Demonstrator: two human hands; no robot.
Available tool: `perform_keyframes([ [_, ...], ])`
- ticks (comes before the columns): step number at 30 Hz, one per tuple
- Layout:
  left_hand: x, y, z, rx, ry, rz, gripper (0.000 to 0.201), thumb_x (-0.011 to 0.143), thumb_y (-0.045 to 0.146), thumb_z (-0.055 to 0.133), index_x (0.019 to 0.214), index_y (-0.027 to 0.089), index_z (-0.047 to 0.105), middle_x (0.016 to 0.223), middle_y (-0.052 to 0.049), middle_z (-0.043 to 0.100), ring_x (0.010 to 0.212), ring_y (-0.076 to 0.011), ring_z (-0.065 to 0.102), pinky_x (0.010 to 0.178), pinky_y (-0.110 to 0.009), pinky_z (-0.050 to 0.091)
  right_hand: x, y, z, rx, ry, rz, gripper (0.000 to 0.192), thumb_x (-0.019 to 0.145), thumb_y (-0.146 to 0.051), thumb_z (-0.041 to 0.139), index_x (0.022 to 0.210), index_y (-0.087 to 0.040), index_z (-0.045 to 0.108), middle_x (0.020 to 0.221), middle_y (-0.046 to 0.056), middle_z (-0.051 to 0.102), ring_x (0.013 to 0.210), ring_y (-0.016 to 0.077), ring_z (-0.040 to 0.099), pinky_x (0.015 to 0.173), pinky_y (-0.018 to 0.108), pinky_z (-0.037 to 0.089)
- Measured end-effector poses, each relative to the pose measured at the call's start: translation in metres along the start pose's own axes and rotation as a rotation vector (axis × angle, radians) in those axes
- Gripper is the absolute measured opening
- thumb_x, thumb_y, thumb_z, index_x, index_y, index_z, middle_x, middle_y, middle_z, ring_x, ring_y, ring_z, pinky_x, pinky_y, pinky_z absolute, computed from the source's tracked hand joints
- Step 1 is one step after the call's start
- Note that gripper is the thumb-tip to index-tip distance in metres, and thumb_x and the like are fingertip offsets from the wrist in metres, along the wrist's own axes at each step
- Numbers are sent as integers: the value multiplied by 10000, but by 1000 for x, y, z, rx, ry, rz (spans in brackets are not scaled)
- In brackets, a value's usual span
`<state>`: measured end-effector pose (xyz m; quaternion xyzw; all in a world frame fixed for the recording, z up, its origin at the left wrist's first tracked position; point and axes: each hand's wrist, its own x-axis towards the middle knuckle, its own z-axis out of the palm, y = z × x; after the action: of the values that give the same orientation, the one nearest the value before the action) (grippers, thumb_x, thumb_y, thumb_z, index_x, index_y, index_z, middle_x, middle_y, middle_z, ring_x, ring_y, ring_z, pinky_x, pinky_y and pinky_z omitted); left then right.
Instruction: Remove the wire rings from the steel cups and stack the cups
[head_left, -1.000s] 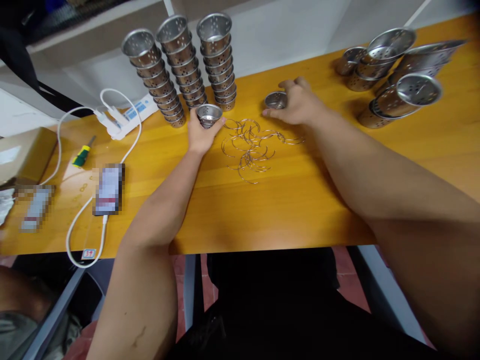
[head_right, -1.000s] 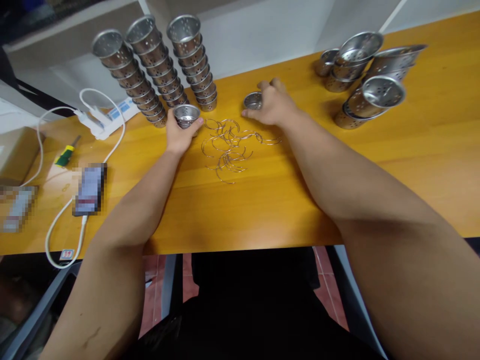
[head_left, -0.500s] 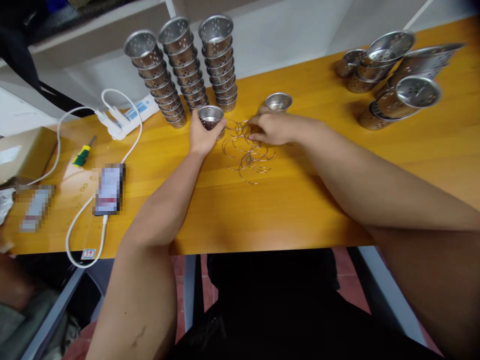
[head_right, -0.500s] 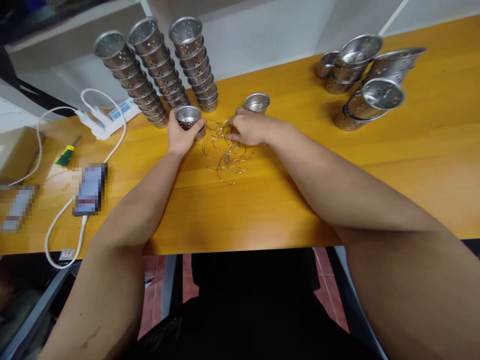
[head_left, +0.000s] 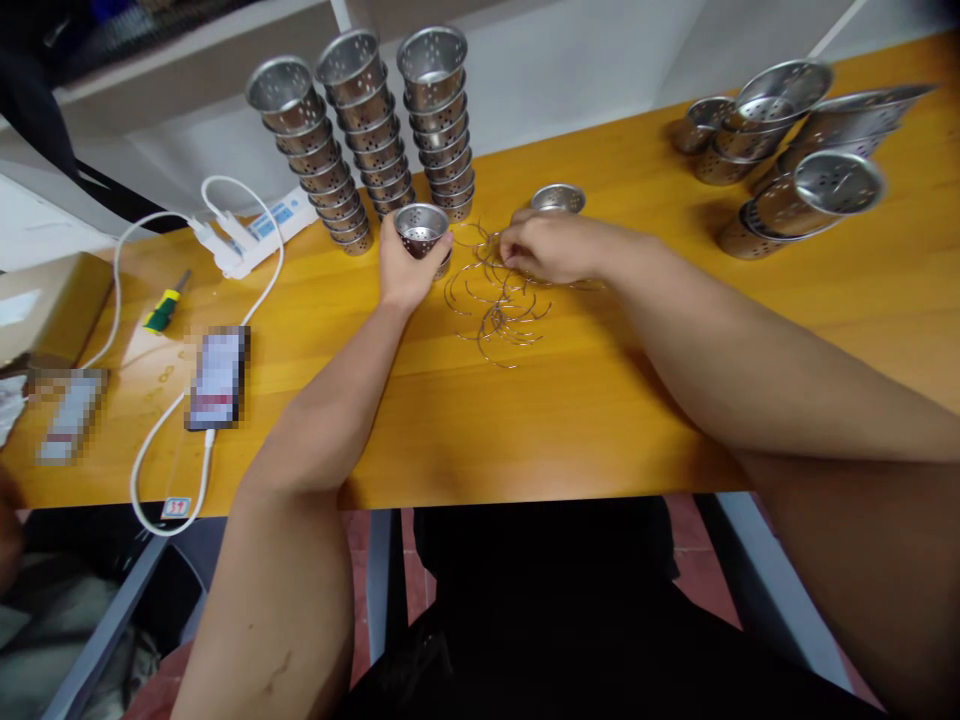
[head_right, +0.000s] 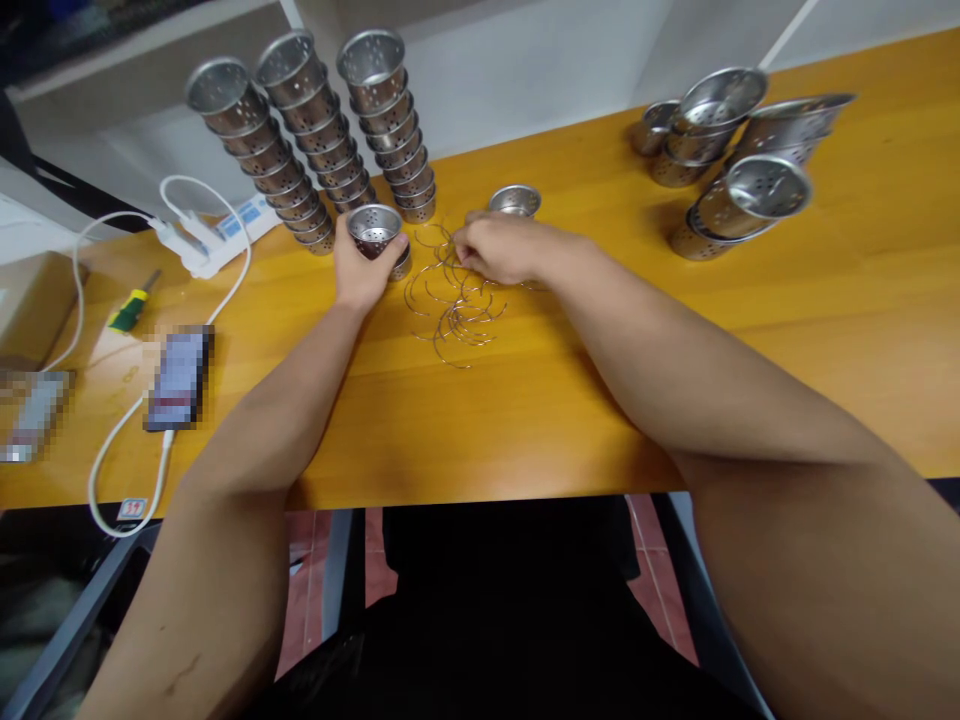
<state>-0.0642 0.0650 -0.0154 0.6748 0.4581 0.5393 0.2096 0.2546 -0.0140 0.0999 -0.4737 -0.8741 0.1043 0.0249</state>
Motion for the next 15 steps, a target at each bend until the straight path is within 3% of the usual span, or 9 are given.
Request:
perform_keyframes([
  [4,0,6,0,-12,0,45,1094,865,1065,1020,1572,329,625,1633,-135,789,1713,-402,733,1562,-647,550,-13,1,-29,0,19,-23,187,1173,-144,658,1227,-239,810,1414,197,886,1290,368,823,1171,490,644],
  [9,-7,33,0,-14,-82,149,1124,950,1205,763,1690,379,579,1691,-90,794,1812,-363,678,1568,-603,560,-32,3,-62,87,70,98,181,1198,-152,704,1291,-232,836,1433,180,926,1217,319,847,1105,449,608],
  [15,-31,81,8,-63,-221,198,1037,933,1037,973,1681,382,678,1749,-123,747,1752,-449,752,1520,-666,620,-43,-6,-77,142,127,171,176,1234,-143,719,1331,-209,850,1337,185,937,1087,320,804,1048,455,599],
])
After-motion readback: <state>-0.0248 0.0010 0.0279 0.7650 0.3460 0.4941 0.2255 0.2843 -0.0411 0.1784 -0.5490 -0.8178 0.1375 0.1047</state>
